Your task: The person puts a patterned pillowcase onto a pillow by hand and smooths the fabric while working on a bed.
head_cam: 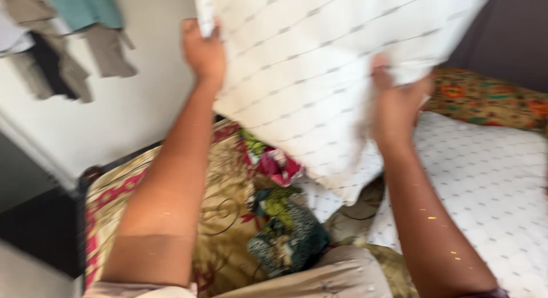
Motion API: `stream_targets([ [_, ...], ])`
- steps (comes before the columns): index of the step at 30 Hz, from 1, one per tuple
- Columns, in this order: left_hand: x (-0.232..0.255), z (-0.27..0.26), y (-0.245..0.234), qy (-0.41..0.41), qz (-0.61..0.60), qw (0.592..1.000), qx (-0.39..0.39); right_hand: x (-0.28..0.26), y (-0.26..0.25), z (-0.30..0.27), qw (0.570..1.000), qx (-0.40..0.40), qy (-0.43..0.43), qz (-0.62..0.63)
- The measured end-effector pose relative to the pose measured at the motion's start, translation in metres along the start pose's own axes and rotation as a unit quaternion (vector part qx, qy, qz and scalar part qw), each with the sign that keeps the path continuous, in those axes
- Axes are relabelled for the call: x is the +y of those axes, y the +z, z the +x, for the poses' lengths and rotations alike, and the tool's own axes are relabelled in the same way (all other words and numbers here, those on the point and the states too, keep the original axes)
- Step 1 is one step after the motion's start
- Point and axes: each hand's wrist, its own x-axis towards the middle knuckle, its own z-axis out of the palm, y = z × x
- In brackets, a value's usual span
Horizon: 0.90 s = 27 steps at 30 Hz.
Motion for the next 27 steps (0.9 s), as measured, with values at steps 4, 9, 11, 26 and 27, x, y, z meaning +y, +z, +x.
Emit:
stream_targets([
  [4, -0.080, 0.022, -0.146, 0.049, 0.156, 0.987, 0.003, 0.029, 0.087, -0.085, 0.988, -0.135, 0.055, -0.061],
  [9, -0.162, -0.001, -0.300, 0.089, 0.490, 0.867, -0.013, 0.076, 0.169, -0.241, 0.893, -0.322, 0.221, -0.223],
  [11, -0.181, -0.032, -0.338, 0.042, 0.512, 0.856, -0.056, 0.097, 0.174, -0.297, 0.955, -0.291, 0.002, -0.059],
  [26, -0.389, -0.120, -0.368, -0.306, 0.332, 0.855, -0.254, 0.160, 0.156, -0.469, 0.632, -0.746, 0.153, -0.143],
  [27, -0.396, -0.149, -0.343, -0.381, 0.323, 0.819, -0.283, 0.150, 0.157, -0.456, 0.648, -0.730, 0.149, -0.158],
])
